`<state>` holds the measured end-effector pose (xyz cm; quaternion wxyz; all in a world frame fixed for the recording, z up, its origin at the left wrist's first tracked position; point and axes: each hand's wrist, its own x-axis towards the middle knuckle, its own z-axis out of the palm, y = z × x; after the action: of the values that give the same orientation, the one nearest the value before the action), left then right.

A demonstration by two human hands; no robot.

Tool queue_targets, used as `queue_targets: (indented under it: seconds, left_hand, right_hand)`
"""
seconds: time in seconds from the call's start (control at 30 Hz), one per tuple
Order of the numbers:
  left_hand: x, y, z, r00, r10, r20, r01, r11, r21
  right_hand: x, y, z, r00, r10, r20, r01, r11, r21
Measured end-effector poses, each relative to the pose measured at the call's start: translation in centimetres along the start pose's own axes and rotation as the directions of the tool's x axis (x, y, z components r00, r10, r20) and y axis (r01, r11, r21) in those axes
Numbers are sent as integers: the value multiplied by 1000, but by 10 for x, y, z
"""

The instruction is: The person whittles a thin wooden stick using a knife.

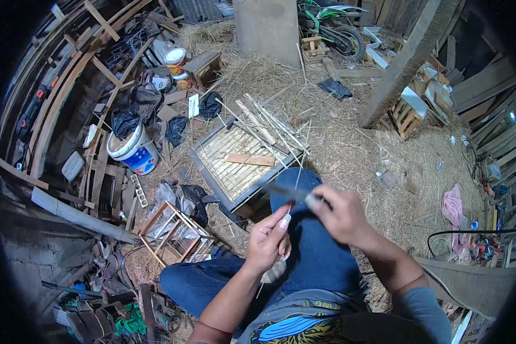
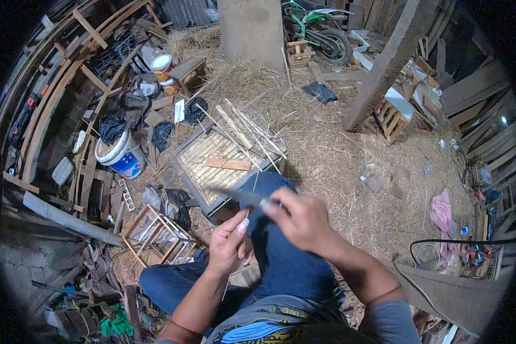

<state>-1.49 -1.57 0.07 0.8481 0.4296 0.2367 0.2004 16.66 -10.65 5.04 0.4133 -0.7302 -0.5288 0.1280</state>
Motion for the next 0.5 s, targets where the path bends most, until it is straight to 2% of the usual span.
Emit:
queue_targets:
  seconds: [0.1, 0.4, 0.5]
  left_hand:
    - [0, 5, 2, 999, -25, 44, 26, 999, -28]
    - [-2, 2, 4, 1000, 15, 28, -13, 997, -78]
    - [1, 3, 1, 1000, -6, 30, 9, 995, -97]
  right_hand:
    - [-13, 0, 9, 982, -189, 15, 190, 975, -114]
    - [-10, 8, 5, 952, -301, 59, 306, 919, -249]
    - [-7, 14, 5, 956, -294, 23, 288, 918, -270]
